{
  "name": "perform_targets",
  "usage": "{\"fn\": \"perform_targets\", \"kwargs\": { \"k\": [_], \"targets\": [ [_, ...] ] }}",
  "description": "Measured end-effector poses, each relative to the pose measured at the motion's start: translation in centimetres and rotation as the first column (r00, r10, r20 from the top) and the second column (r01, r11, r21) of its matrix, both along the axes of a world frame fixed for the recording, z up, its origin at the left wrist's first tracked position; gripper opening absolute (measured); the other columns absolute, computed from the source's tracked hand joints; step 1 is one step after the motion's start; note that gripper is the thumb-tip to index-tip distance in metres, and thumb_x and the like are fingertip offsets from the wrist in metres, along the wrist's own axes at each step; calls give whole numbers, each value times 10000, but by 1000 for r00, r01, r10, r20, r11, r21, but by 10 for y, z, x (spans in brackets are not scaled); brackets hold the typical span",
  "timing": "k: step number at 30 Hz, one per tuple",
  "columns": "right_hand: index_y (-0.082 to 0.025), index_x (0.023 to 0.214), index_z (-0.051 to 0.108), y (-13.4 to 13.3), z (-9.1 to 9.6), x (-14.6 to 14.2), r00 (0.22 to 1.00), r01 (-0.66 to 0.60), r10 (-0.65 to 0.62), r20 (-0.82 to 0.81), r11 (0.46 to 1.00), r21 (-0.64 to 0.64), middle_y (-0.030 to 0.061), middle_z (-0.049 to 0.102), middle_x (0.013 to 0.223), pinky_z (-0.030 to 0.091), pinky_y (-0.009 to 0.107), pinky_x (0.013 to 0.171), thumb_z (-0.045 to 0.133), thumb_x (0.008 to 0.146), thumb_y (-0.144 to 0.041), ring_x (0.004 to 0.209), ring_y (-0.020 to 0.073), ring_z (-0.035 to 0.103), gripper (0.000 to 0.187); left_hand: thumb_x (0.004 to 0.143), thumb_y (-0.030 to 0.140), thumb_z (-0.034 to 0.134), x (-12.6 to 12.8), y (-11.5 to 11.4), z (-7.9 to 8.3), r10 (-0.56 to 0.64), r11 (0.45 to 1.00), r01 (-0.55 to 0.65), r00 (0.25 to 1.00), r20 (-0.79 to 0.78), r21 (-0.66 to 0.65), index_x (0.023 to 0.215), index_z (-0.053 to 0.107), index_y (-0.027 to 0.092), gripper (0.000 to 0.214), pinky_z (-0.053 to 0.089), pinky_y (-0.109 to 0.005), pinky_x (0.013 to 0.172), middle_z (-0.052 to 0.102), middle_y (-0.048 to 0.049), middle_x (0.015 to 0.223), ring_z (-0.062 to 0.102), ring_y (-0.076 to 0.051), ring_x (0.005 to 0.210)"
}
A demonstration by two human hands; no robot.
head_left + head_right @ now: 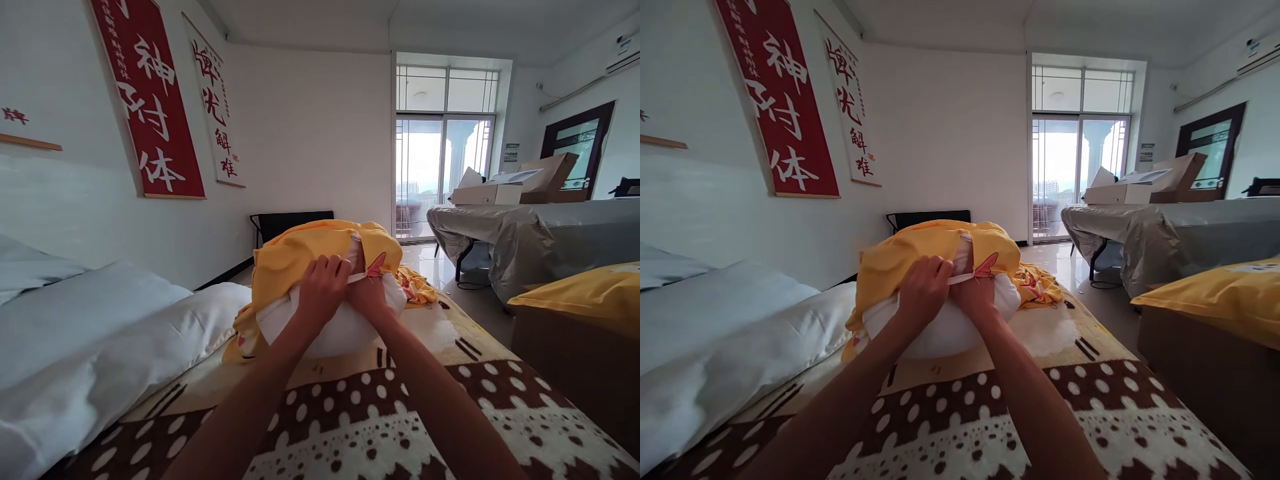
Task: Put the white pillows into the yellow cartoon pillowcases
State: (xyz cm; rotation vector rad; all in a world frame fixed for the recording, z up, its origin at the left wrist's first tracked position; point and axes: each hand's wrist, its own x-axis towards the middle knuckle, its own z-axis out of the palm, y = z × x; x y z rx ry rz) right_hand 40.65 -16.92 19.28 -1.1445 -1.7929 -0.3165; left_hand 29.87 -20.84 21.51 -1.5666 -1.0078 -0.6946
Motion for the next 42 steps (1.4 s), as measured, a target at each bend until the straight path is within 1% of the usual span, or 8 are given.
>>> {"fn": "perform_targets", "kwargs": {
  "k": [5,12,15,19,23,32,38,42],
  "targets": [
    [-164,1335,455,17,2,18,957,-58,54,-286,998,-6,164,440,1402,336,465,1026,515,796,-569,1309,332,371,678,898,135,327,-30,-1,-1,229,973,-229,965,125,-17,1002,611,173,306,327,-406,698,597,-139,864,516,-294,813],
    [-131,1451,231,29,8,22,876,-113,109,-470,993,20,182,299,1484,260,470,1079,577,759,-543,1346,320,302,877,834,73,320,-43,-5,-8,290,946,-240,928,232,-219,1223,528,138,445,372,-430,740,644,-170,910,589,-311,817],
    [-105,1455,223,23,22,15,841,-77,76,-536,997,21,193,296,1483,234,487,1087,516,800,-544,1361,322,267,841,832,76,350,-42,-2,24,268,946,-207,933,241,-250,1260,515,142,463,401,-393,728,672,-152,940,625,-276,771],
    [-125,1468,191,1,40,8,801,-28,134,-583,982,187,155,312,1479,186,468,1121,343,891,-505,1400,265,198,707,830,102,412,-26,-9,100,181,973,-119,924,337,-196,1233,558,196,439,427,-357,704,673,-88,1013,640,-263,814],
    [-109,1489,48,-18,20,16,852,-176,290,-436,943,284,151,203,1524,161,454,1139,345,892,-498,1428,236,110,772,878,141,377,-2,-17,137,84,984,-34,951,296,-172,1202,575,238,391,424,-377,764,661,-31,1024,623,-262,915],
    [-66,1475,-98,25,-92,32,792,-154,39,-610,979,-136,173,-49,1555,84,463,1154,492,818,-564,1434,260,-37,1013,831,66,415,6,29,33,159,936,-155,987,-13,-316,898,624,155,237,390,-398,716,668,-118,875,620,-280,801],
    [-103,1487,-70,57,-124,48,699,-114,-107,-708,960,-257,189,28,1554,178,477,1123,441,820,-636,1425,300,104,995,815,34,383,-25,33,17,241,938,-222,969,42,-265,873,636,128,276,366,-458,742,635,-146,849,572,-314,834],
    [-103,1490,47,63,-137,47,653,-35,-175,-737,965,-260,191,85,1549,148,506,1122,395,857,-596,1422,310,88,875,831,31,393,-25,32,-4,153,969,-162,986,-62,-184,998,623,144,307,384,-421,751,639,-130,991,558,-281,892]
  ]
}}
